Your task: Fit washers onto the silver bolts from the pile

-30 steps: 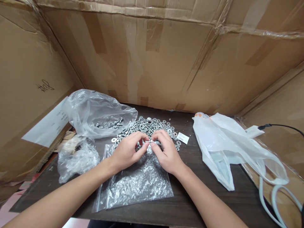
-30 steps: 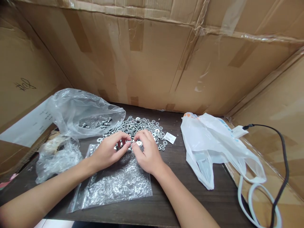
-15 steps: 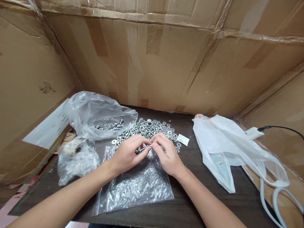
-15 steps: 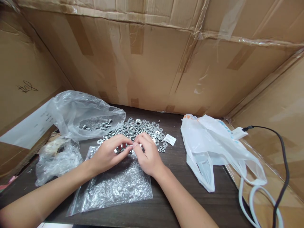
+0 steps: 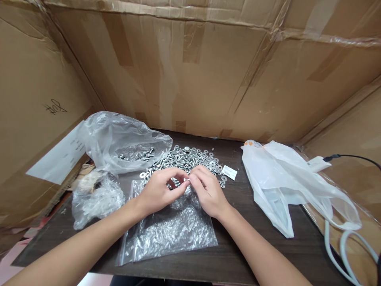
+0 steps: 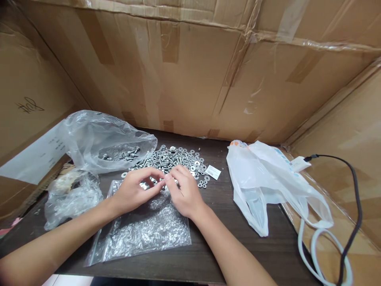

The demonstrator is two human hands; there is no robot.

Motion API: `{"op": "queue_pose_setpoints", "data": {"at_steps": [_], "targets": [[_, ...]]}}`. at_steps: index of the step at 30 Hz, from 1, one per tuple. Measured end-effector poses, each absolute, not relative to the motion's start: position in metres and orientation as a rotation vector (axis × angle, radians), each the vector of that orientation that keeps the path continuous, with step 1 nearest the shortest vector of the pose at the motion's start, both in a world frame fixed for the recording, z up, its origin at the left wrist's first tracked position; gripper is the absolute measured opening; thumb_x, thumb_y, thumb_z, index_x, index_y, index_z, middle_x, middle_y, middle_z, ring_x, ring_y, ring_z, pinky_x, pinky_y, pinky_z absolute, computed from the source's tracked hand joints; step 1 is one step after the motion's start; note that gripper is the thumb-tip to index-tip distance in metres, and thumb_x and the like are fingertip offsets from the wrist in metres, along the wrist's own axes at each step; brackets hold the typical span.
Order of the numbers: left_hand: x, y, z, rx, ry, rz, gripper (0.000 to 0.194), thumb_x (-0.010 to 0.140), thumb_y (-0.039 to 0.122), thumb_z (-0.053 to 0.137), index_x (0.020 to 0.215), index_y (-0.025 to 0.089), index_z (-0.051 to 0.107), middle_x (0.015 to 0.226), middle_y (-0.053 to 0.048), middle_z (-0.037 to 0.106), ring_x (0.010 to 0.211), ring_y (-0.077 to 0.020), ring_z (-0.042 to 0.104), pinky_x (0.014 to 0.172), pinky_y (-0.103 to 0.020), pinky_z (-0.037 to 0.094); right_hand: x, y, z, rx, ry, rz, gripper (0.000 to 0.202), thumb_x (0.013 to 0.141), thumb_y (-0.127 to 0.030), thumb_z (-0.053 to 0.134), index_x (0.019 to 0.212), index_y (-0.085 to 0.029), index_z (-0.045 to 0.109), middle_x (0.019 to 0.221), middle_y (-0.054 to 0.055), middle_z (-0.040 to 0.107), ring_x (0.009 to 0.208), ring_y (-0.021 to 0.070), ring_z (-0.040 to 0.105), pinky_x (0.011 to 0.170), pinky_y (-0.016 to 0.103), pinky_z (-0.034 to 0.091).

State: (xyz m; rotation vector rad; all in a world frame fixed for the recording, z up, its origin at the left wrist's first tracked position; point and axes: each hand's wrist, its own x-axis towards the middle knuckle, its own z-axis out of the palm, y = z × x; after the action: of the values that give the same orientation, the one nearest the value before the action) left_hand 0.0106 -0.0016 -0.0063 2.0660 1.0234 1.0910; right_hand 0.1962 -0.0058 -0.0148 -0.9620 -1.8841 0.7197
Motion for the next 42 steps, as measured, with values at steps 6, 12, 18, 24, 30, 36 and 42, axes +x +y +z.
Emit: {"op": "queue_pose_setpoints", "data": {"at_steps": [6, 12, 18, 24, 30, 36, 42], "targets": [[0.012, -0.006, -0.004, 2.095, 0.979, 1.003, 0.009, 0.089, 0.018, 0.06, 0.092, 0.017, 0.068, 0.086, -0.002, 0.072, 0.07, -0.0132, 0.064, 0.062, -0.024, 0.052, 0.195, -0.005, -0.019, -0.939, -1.909, 0.713, 0.036, 0.102, -0.032, 0.047, 0.069, -0.02, 0.049, 0.076, 0.003, 0.054, 0.078, 0.0191, 0.051, 0.073, 0.034, 0.041], [0.013, -0.006, -0.006, 2.112, 1.044, 1.014, 0.01, 0.089, 0.022, 0.061, 0.093, 0.017, 0.069, 0.08, -0.002, 0.069, 0.064, -0.0131, 0.058, 0.061, -0.026, 0.048, 0.195, -0.005, -0.019, -0.986, -1.93, 0.701, 0.04, 0.105, -0.033, 0.039, 0.068, -0.02, 0.048, 0.07, 0.002, 0.052, 0.07, 0.0179, 0.049, 0.069, 0.033, 0.037], [0.012, -0.006, -0.008, 2.027, 1.015, 0.942, 0.011, 0.09, 0.023, 0.06, 0.094, 0.017, 0.069, 0.078, -0.001, 0.068, 0.061, -0.0122, 0.056, 0.059, -0.025, 0.046, 0.196, -0.005, -0.02, -1.02, -1.912, 0.864, 0.049, 0.103, -0.041, 0.039, 0.06, -0.02, 0.045, 0.058, 0.0, 0.047, 0.056, 0.0149, 0.046, 0.057, 0.03, 0.033], [0.012, -0.006, -0.007, 2.133, 1.036, 1.013, 0.012, 0.092, 0.024, 0.06, 0.098, 0.018, 0.07, 0.082, -0.002, 0.069, 0.061, -0.0118, 0.054, 0.061, -0.027, 0.045, 0.197, -0.005, -0.021, -1.096, -1.905, 0.841, 0.054, 0.105, -0.045, 0.036, 0.057, -0.02, 0.044, 0.056, 0.0, 0.047, 0.054, 0.0142, 0.045, 0.056, 0.029, 0.032], [0.012, -0.002, -0.002, 1.883, 0.962, 0.847, 0.015, 0.092, 0.027, 0.058, 0.092, 0.017, 0.069, 0.076, -0.001, 0.066, 0.061, -0.0117, 0.054, 0.056, -0.023, 0.045, 0.197, -0.006, -0.019, -1.03, -1.923, 0.791, 0.037, 0.099, -0.039, 0.048, 0.067, -0.02, 0.045, 0.061, -0.002, 0.044, 0.056, 0.0136, 0.042, 0.055, 0.027, 0.031], [0.01, -0.006, -0.01, 2.247, 1.045, 0.994, 0.013, 0.09, 0.023, 0.059, 0.096, 0.017, 0.068, 0.079, -0.001, 0.067, 0.061, -0.0125, 0.054, 0.062, -0.027, 0.043, 0.196, -0.005, -0.025, -1.125, -1.932, 0.852, 0.052, 0.105, -0.044, 0.034, 0.059, -0.02, 0.036, 0.056, -0.002, 0.038, 0.052, 0.013, 0.038, 0.054, 0.028, 0.025], [0.011, -0.005, -0.004, 1.977, 1.107, 0.935, 0.012, 0.086, 0.021, 0.061, 0.093, 0.019, 0.071, 0.069, 0.002, 0.063, 0.058, -0.0117, 0.052, 0.057, -0.024, 0.042, 0.197, -0.007, -0.015, -1.045, -1.952, 0.784, 0.027, 0.098, -0.032, 0.049, 0.074, -0.02, 0.047, 0.066, -0.002, 0.047, 0.06, 0.0143, 0.044, 0.058, 0.027, 0.032]]}}
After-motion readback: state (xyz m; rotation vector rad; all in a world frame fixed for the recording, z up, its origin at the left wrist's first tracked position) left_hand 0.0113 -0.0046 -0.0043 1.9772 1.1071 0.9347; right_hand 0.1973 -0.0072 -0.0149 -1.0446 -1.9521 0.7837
